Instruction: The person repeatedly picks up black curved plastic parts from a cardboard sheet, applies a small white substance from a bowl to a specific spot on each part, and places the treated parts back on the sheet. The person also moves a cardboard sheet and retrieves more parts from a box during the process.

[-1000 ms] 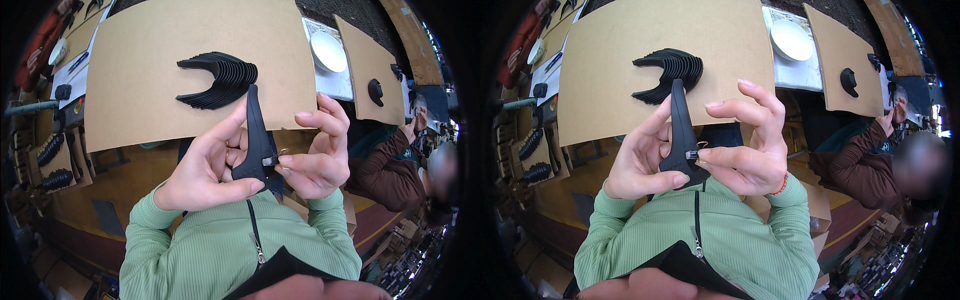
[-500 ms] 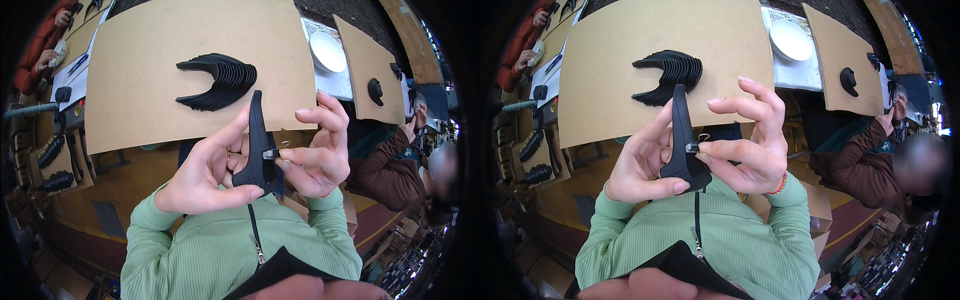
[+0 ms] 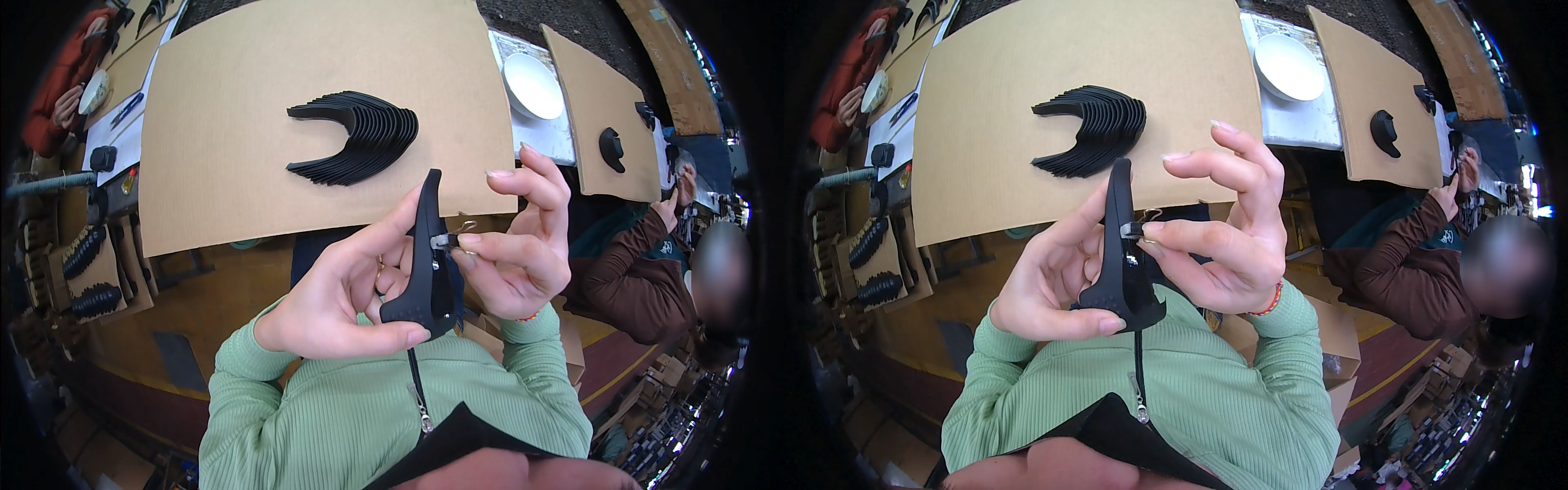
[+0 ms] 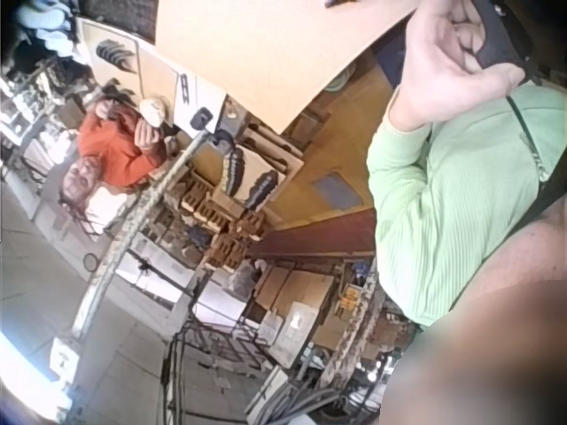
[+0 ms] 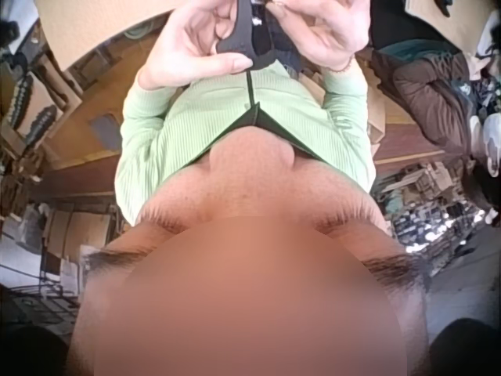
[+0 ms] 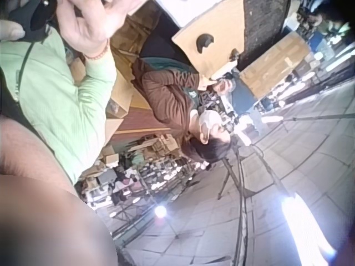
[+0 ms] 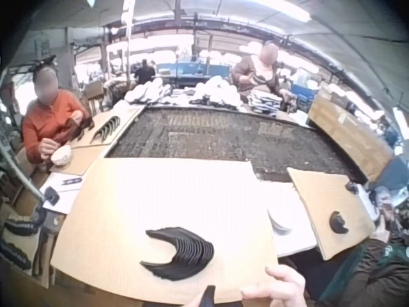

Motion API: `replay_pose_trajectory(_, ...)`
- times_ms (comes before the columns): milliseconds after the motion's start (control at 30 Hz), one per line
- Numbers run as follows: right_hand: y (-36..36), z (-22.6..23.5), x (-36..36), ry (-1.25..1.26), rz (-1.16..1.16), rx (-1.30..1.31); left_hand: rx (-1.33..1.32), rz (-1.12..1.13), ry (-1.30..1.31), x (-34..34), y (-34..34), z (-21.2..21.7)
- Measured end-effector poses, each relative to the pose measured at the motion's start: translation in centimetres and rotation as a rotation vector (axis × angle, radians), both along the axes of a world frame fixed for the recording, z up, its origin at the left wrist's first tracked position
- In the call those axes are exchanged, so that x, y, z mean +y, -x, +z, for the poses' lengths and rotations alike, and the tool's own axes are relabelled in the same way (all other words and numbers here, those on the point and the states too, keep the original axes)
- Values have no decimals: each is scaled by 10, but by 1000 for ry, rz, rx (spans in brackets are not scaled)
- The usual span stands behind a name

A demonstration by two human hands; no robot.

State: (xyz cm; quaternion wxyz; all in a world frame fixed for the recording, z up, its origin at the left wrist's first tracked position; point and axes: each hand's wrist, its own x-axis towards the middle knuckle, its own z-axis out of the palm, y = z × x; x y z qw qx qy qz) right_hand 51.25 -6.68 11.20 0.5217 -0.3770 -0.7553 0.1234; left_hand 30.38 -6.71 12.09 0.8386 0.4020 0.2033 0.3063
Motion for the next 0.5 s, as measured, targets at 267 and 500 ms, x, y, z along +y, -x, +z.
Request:
replay_pose_trajectory(267, 0, 0, 1, -27, -48, -24, -9, -90, -73, 1, 2, 0)
replay_pose_trajectory(500, 0, -1, 2, -59, -95, -45, -30, -90, -13, -3, 1, -1)
